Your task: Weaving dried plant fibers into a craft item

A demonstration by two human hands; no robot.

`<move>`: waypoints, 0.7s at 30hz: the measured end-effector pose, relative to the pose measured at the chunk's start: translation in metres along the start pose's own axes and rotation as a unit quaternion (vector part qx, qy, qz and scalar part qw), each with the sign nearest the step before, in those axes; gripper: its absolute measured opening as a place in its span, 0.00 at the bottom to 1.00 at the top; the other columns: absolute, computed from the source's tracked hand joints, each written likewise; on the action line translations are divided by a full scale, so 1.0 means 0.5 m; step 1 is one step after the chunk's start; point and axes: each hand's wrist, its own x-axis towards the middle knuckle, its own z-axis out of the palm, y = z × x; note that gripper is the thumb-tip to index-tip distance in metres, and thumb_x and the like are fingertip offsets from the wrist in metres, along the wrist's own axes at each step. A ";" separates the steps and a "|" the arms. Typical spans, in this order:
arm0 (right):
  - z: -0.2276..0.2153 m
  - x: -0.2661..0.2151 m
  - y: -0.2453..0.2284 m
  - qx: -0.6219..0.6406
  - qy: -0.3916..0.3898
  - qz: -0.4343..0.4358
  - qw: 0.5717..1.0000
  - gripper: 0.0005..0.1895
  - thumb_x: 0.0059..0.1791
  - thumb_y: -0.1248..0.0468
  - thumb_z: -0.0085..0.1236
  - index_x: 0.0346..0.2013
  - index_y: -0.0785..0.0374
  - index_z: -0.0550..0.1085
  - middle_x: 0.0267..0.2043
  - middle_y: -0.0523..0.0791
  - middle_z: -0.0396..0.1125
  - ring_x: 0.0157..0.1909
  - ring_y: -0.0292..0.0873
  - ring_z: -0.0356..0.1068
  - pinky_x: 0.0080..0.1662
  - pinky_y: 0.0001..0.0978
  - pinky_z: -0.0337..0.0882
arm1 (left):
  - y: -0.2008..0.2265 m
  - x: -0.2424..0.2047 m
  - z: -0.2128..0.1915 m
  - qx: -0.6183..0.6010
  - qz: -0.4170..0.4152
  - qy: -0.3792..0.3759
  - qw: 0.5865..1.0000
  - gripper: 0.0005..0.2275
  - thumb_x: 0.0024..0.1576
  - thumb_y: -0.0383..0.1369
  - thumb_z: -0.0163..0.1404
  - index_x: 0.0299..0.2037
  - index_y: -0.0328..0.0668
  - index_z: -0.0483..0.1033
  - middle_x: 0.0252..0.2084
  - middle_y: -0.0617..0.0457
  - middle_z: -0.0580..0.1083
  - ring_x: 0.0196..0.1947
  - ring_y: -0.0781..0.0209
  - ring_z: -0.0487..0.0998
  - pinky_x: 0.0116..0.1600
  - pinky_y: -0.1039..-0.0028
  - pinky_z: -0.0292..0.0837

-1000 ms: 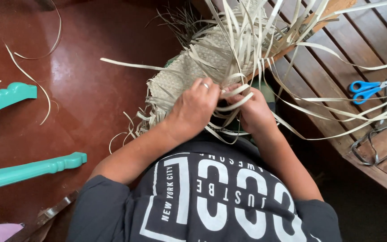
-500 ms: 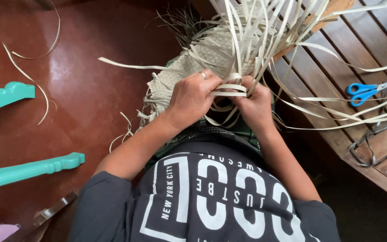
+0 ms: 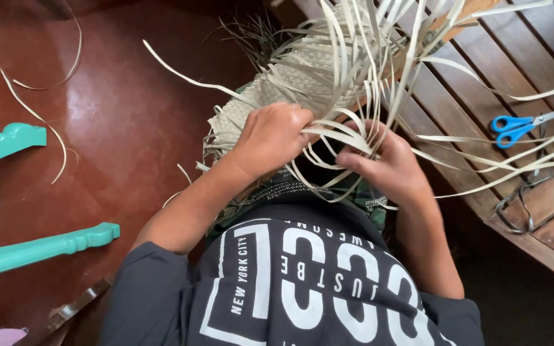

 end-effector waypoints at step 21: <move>0.099 -0.029 0.036 -0.571 -0.079 -0.135 0.806 0.11 0.46 0.71 0.42 0.29 0.62 0.75 0.31 0.51 0.71 0.39 0.58 0.72 0.64 0.63 0.64 | -0.001 0.143 -0.046 0.155 0.083 0.195 0.965 0.14 0.40 0.09 0.43 0.20 0.44 0.68 0.19 0.60 0.64 0.15 0.70 0.59 0.16 0.80 0.54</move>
